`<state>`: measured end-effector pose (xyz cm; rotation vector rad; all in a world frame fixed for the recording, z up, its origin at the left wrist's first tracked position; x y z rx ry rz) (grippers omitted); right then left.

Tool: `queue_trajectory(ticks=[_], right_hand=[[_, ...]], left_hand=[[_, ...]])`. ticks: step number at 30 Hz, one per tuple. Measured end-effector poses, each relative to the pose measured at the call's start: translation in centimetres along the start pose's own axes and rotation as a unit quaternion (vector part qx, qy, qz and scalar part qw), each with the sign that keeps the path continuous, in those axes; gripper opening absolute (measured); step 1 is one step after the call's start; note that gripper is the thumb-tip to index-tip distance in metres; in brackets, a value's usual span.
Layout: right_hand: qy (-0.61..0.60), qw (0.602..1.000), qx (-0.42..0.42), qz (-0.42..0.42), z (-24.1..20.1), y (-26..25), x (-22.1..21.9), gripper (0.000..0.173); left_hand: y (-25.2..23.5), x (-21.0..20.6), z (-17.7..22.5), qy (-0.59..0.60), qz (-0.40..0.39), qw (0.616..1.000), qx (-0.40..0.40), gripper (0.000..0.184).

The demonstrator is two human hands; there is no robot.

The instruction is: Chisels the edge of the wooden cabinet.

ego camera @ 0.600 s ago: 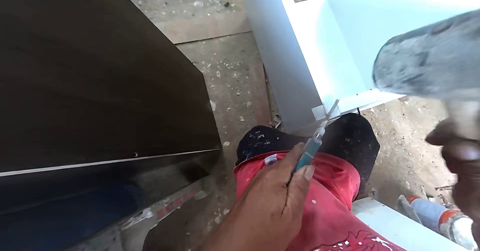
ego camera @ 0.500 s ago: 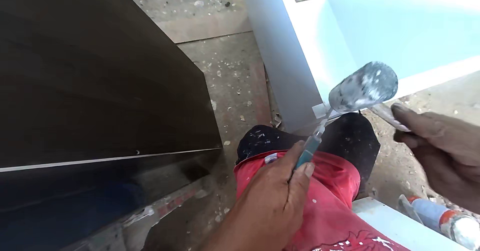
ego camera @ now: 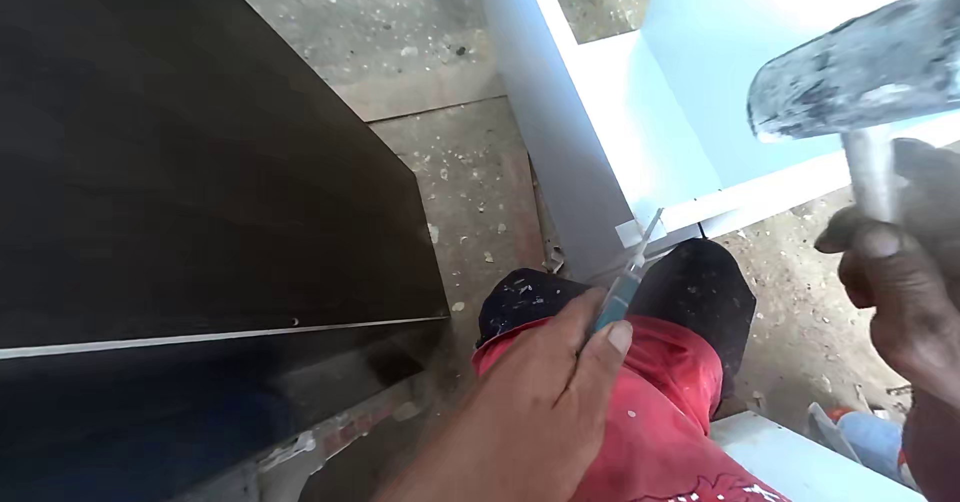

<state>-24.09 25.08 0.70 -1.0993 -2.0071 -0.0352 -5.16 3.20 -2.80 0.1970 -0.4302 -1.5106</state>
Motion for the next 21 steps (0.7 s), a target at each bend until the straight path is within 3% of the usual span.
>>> queue_trajectory(ticks=[4,10,15,18,20,21], right_hand=[[-0.046,0.999,-0.010,-0.012,0.5,-0.6,-1.4,0.050],[-0.176,0.979,-0.042,0.093,3.3,1.2,-1.5,0.036],[-0.265,0.959,-0.030,0.093,6.2,3.4,-2.2,0.032],[-0.323,0.946,-0.009,0.019,7.3,4.6,-2.1,0.023],[-0.354,0.931,-0.018,-0.085,7.9,5.3,-1.9,0.024],[-0.347,0.925,-0.037,-0.148,8.2,5.9,-2.1,0.024]], left_hand=[[0.6,0.2,2.9,0.102,-0.070,0.992,0.021,0.037],[0.6,0.6,2.0,-0.052,-0.053,0.997,-0.035,0.050],[0.2,1.4,-0.6,0.104,-0.089,0.988,-0.077,0.053],[0.6,0.6,1.1,0.229,-0.072,0.969,-0.054,0.046],[0.7,0.4,2.8,0.340,-0.079,0.937,-0.022,0.042],[0.7,0.4,3.6,0.342,-0.088,0.936,-0.014,0.042]])
Point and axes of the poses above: each hand's wrist, its own y-axis away from the middle knuckle, its own x-axis out of the back of the hand, z = x × y, the point moved 7 cm from there along -y, towards the middle knuckle, and after that the axes turned 5 degrees about -x, right-handed, at the moved point
